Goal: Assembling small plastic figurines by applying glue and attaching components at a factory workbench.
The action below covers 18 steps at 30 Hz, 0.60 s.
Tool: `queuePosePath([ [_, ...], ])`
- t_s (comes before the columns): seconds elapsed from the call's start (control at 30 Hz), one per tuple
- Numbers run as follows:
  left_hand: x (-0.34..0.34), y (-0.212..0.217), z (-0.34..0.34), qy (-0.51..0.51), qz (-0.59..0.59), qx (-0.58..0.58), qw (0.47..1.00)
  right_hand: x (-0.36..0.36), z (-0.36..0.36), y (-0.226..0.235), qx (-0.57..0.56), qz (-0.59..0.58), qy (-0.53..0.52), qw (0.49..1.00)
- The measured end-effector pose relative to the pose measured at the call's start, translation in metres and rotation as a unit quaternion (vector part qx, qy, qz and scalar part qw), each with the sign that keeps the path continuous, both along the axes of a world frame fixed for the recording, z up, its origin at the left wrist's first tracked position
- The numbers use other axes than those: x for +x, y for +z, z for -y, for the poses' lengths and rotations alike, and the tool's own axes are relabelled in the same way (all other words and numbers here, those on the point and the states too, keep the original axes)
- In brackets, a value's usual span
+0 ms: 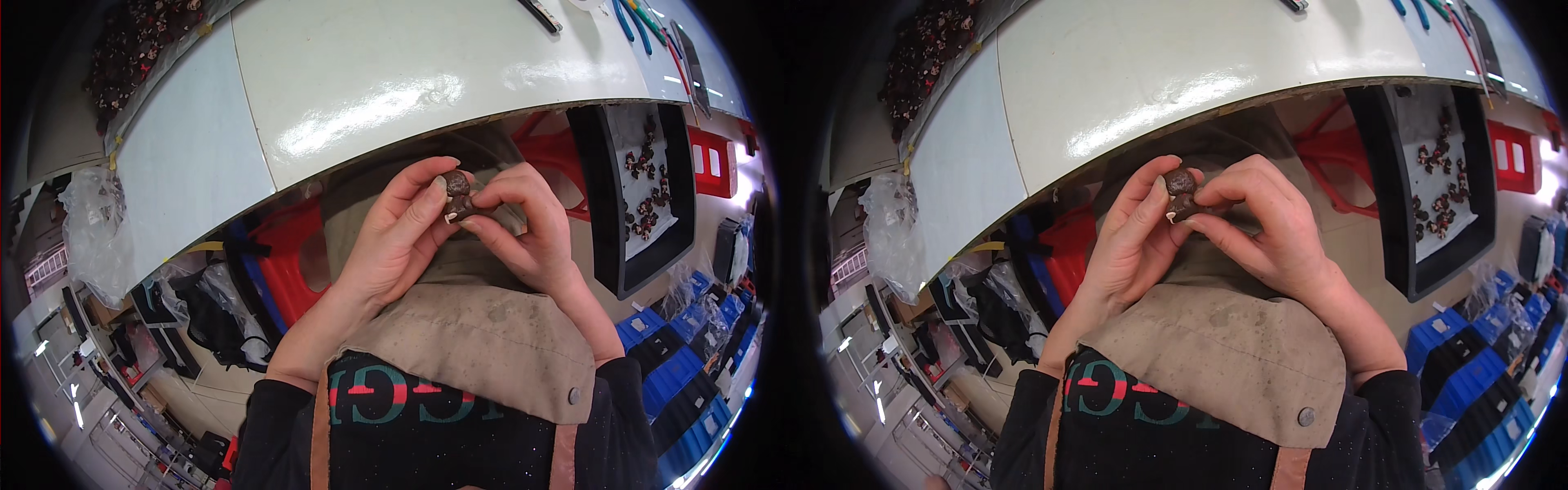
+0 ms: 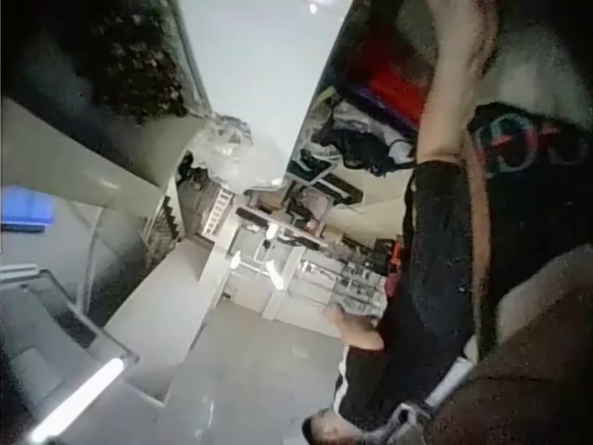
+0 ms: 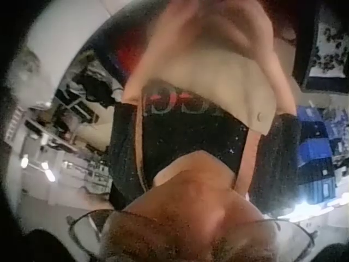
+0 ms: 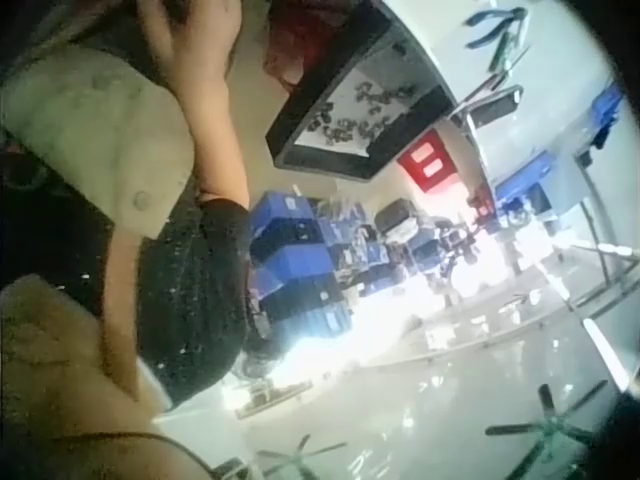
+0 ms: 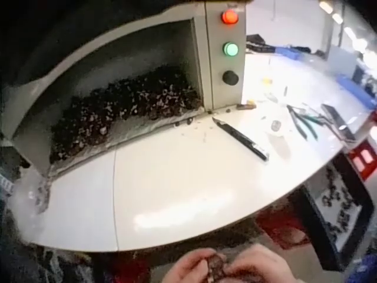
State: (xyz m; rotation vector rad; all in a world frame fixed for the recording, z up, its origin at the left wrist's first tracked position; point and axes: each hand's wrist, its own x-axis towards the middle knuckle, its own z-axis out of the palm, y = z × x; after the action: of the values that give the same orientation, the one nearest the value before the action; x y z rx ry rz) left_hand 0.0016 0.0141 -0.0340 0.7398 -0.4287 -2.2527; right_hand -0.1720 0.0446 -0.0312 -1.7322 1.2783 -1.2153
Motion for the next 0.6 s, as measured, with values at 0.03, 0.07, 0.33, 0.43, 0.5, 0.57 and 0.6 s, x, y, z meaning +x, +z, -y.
queuePosePath([
  [0.03,0.0001,-0.0005,0.0008,-0.001,0.001,-0.001,1.000,0.0000,-0.0001,-0.0004,0.002,0.004,-0.001,1.000],
  [0.07,0.0002,-0.0017,0.0017,-0.005,-0.017,0.006,1.000,0.0003,0.0003,-0.0007,0.001,0.005,-0.003,1.000],
  [0.33,-0.0011,-0.0065,0.0017,-0.015,-0.051,0.012,0.999,-0.0011,-0.0003,-0.0044,-0.005,0.008,-0.005,1.000],
  [0.43,-0.0033,-0.0058,0.0019,-0.013,-0.045,0.032,0.998,-0.0006,-0.0011,-0.0047,0.001,0.017,-0.014,1.000],
  [0.5,-0.0032,-0.0062,0.0020,-0.019,-0.051,0.041,0.998,-0.0005,-0.0013,-0.0051,0.000,0.015,-0.013,1.000],
  [0.57,-0.0023,-0.0061,0.0023,-0.023,-0.054,0.042,0.997,0.0005,-0.0009,-0.0042,-0.001,0.013,-0.011,1.000],
  [0.6,-0.0024,-0.0062,0.0024,-0.028,-0.057,0.044,0.997,0.0007,-0.0002,-0.0019,-0.004,0.016,-0.015,1.000],
])
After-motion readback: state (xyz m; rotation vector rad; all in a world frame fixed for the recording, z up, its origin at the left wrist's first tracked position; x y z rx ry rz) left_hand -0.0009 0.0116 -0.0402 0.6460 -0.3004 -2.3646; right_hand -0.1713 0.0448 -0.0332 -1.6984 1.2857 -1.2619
